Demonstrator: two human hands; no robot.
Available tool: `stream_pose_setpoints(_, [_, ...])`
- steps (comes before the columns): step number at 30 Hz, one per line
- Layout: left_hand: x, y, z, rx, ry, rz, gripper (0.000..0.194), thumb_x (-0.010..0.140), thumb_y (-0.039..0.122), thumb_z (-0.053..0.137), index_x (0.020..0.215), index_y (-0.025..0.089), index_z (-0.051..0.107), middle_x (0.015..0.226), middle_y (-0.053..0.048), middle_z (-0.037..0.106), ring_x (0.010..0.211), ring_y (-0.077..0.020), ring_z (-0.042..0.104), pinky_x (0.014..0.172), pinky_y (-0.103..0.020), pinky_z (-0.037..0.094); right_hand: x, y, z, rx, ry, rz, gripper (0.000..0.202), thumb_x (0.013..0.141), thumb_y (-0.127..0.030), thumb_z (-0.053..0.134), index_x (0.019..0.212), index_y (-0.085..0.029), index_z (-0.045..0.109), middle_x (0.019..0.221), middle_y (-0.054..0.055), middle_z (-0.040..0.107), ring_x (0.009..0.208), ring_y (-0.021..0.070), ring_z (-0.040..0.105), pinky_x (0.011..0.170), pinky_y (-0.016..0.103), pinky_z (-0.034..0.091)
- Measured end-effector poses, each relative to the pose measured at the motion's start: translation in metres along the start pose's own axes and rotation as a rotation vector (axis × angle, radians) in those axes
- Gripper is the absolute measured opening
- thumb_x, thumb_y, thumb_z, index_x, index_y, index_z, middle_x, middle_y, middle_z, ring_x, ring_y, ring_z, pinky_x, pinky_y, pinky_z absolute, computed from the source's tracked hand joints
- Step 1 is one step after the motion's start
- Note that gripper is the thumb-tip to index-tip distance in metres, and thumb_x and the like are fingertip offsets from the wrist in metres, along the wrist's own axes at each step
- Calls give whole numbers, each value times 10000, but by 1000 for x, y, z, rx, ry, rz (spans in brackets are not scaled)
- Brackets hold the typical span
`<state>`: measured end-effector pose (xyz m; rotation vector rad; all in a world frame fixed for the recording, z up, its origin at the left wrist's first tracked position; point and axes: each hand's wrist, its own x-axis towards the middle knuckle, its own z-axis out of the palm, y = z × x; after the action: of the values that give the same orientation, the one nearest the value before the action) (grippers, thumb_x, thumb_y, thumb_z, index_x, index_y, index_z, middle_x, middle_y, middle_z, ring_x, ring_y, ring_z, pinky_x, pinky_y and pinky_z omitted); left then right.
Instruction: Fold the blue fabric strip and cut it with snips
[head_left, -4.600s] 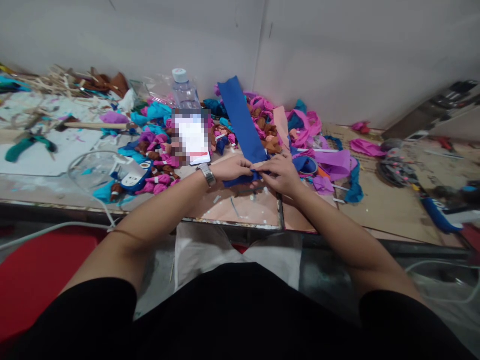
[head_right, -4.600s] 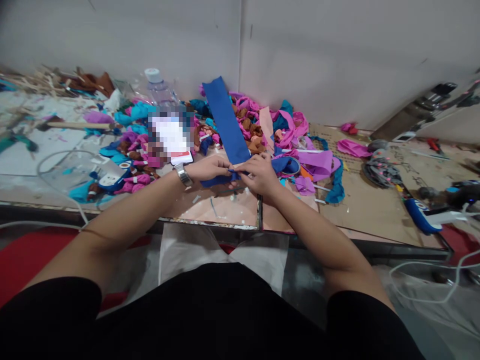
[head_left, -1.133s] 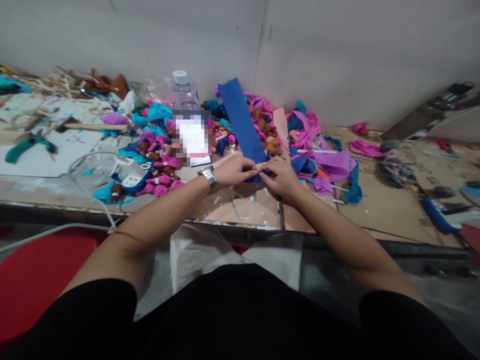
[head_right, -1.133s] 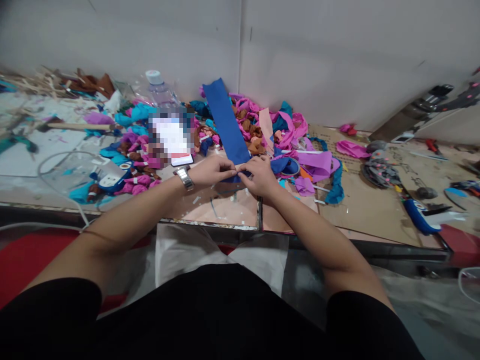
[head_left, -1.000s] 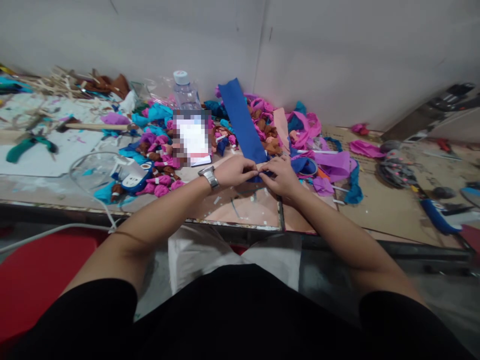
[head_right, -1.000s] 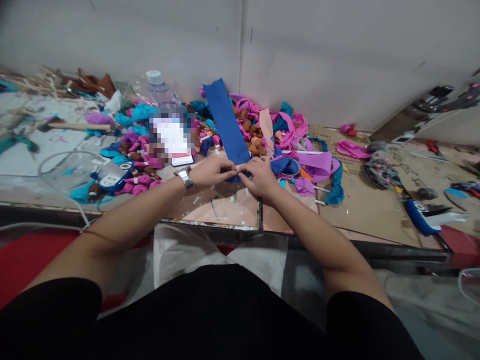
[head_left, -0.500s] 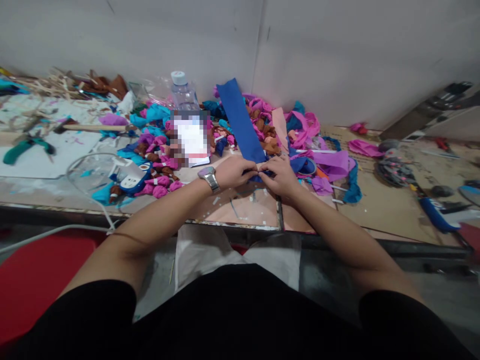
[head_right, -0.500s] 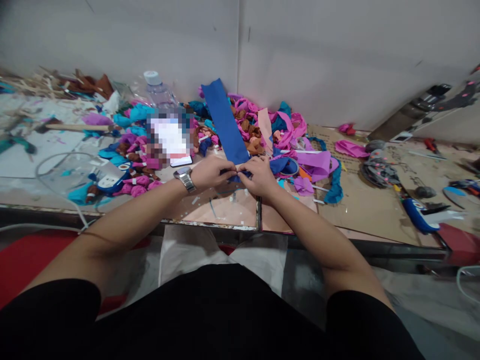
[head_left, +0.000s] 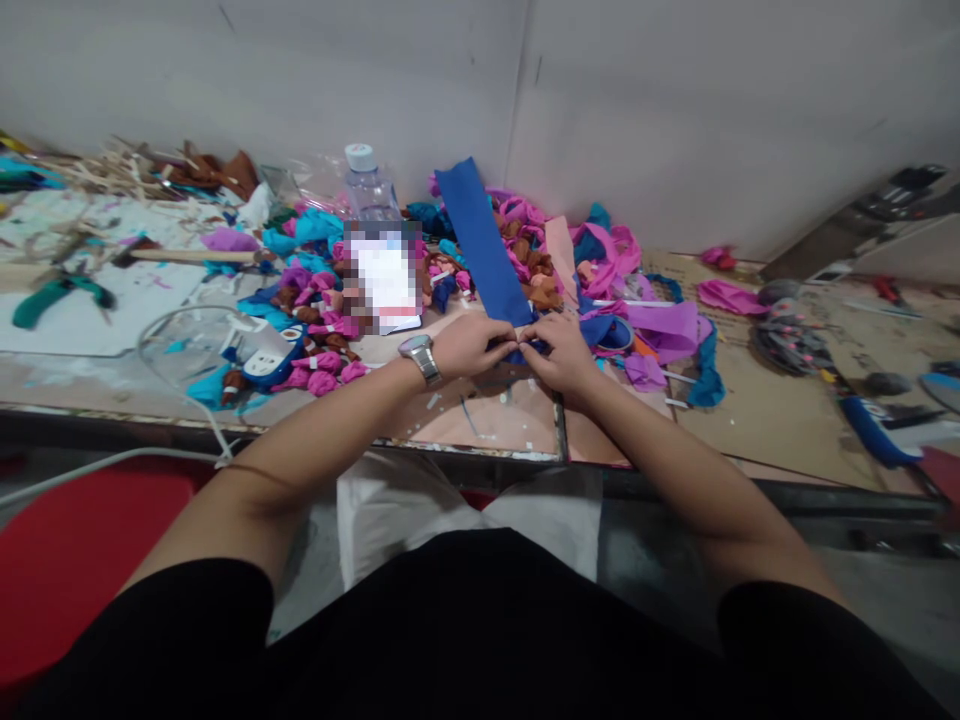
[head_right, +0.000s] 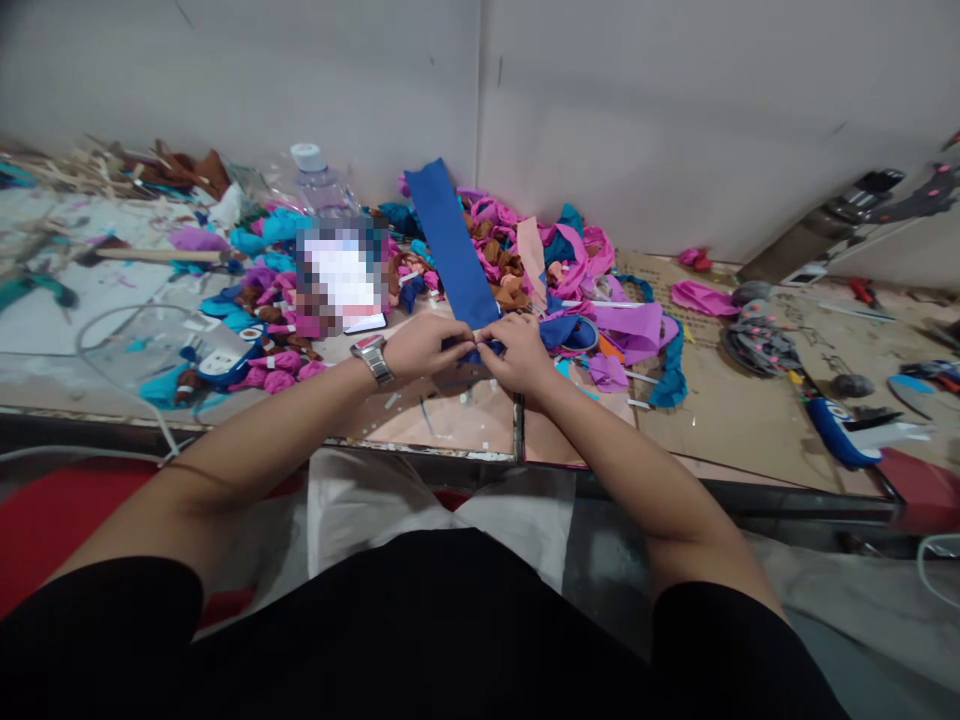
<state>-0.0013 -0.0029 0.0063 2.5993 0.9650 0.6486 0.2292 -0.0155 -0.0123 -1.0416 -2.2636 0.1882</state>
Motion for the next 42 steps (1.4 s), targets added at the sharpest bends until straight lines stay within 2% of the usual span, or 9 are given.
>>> stream_pose_setpoints(5, [-1, 0, -2, -65, 2, -2, 263, 950, 366, 587, 1021, 178, 756, 913, -66, 771, 770, -179, 640, 731, -298, 405, 0, 0, -1, 19, 18, 7, 139, 943, -329, 633, 951, -228, 729, 968, 73, 774, 991, 277, 619, 976, 477, 356])
stream_pose_setpoints(15, [-1, 2, -2, -32, -6, -8, 242, 926, 366, 600, 936, 172, 746, 799, -44, 724, 687, -161, 574, 669, -300, 347, 0, 0, -1, 20, 4, -4, 105, 943, -290, 647, 951, -223, 728, 952, 67, 761, 974, 272, 612, 976, 473, 350])
stream_pose_setpoints(22, [-1, 2, -3, -114, -6, -11, 294, 973, 379, 561, 900, 161, 744, 809, -51, 743, 710, -157, 614, 702, -295, 399, 1, -1, -3, 17, 11, -43, 130, 962, -291, 646, 966, -203, 741, 951, 81, 755, 971, 259, 610, 955, 455, 347])
stream_pose_setpoints(28, [-1, 0, 2, -34, 24, 44, 281, 968, 367, 554, 934, 184, 764, 824, -53, 765, 709, -163, 628, 684, -290, 380, 1, -2, -2, 5, -19, -26, 141, 955, -294, 598, 935, -219, 715, 933, 74, 746, 984, 273, 606, 966, 471, 340])
stream_pose_setpoints(34, [-2, 3, 4, 22, 28, 79, 259, 947, 295, 543, 983, 199, 781, 896, -64, 798, 741, -174, 667, 681, -293, 392, 1, -6, -2, -28, -39, -11, 114, 897, -247, 588, 878, -225, 699, 880, 68, 729, 992, 283, 594, 977, 489, 329])
stream_pose_setpoints(42, [1, -4, 5, 28, 68, 21, 271, 964, 352, 570, 885, 183, 766, 786, -59, 756, 700, -173, 626, 686, -310, 387, 1, -4, -7, -33, -11, -13, 190, 978, -340, 594, 1013, -228, 744, 1021, 86, 788, 1056, 291, 606, 1001, 493, 332])
